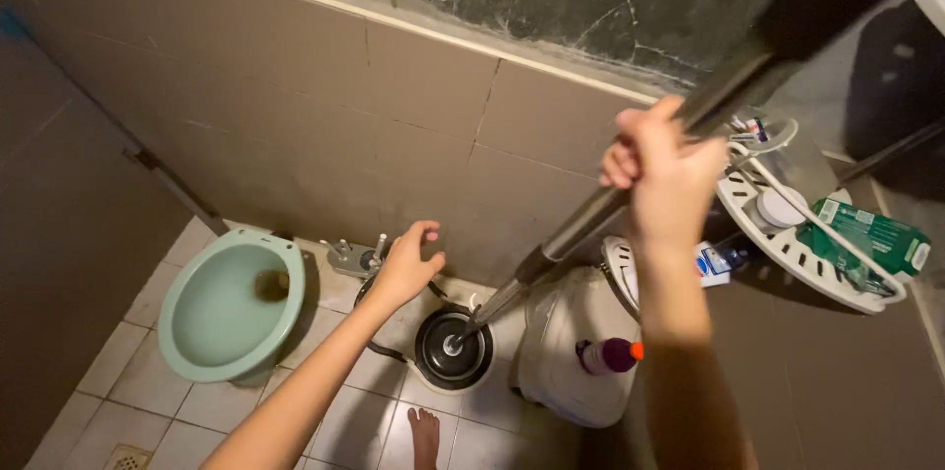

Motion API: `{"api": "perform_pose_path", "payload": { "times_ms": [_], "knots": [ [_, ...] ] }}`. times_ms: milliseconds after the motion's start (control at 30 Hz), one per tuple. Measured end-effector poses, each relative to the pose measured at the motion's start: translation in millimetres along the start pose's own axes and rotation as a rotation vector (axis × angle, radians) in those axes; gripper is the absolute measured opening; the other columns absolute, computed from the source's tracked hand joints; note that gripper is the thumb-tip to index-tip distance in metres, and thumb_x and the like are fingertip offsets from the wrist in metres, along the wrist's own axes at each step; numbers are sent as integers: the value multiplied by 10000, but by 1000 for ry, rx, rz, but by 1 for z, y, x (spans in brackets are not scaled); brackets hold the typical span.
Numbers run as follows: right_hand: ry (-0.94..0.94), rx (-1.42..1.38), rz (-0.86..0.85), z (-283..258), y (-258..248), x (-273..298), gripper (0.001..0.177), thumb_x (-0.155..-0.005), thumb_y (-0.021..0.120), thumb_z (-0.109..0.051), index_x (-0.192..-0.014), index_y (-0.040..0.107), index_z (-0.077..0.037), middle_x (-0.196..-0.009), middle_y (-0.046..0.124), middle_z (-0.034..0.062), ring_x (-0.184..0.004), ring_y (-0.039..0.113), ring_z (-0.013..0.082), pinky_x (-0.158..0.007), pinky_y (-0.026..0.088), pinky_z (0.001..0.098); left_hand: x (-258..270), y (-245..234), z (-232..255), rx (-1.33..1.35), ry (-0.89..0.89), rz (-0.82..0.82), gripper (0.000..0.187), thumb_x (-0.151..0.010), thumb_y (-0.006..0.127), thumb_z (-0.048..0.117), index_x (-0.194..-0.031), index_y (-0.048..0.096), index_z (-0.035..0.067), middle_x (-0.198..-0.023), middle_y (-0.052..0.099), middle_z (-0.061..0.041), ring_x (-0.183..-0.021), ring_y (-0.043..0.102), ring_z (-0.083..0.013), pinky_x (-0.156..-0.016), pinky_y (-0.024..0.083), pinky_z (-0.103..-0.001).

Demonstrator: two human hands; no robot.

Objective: The person opens a bottle of cleaning liquid, pours the liquid into a mop bucket, closes the bottle, and repeatedly pumps the mop up and down to spin it in the bucket.

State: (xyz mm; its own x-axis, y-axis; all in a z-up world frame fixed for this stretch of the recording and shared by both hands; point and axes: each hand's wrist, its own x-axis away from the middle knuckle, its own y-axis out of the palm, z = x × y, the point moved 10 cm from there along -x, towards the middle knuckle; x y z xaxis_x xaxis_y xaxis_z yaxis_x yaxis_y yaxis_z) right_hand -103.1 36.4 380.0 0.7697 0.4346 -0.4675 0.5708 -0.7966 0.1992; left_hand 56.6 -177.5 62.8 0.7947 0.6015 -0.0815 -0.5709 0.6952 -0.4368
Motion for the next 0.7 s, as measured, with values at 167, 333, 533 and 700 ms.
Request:
{"api": "perform_pose_path", "payload": {
  "times_ms": [167,333,533,700],
  "knots": [
    [118,-100,27,68,16,35,157,-929,616,-70,-805,520,-77,-669,589,16,-442,467,98,-409,381,273,-2,18,3,34,0,1,532,-807,727,173,-1306,565,87,-1229,679,-131,-1201,597,-312,-1008,465,-403],
    [240,-54,110,203,-12,74,159,-904,654,-43,-807,534,-81,-652,559,-10,-474,466,80,-417,341,253,-4,38,-15,-18,-2,0,533,-808,730,176,-1307,567,85,-1201,682,-131,-1139,607,-330,-978,482,-413],
    [263,89,106,304,-38,128,191,-932,642,-55,-765,548,-60,-612,526,-5,-488,477,81,-444,364,264,4,36,-17,-62,-43,-5,538,-785,723,166,-1296,573,91,-1199,674,-129,-1118,608,-333,-958,492,-425],
    [301,81,128,311,-68,126,246,-944,633,-45,-726,519,-56,-599,538,18,-479,470,94,-448,358,272,17,43,35,-74,146,-79,604,-749,695,122,-1342,585,101,-1290,656,-146,-1231,572,-341,-1059,443,-415]
  ]
}}
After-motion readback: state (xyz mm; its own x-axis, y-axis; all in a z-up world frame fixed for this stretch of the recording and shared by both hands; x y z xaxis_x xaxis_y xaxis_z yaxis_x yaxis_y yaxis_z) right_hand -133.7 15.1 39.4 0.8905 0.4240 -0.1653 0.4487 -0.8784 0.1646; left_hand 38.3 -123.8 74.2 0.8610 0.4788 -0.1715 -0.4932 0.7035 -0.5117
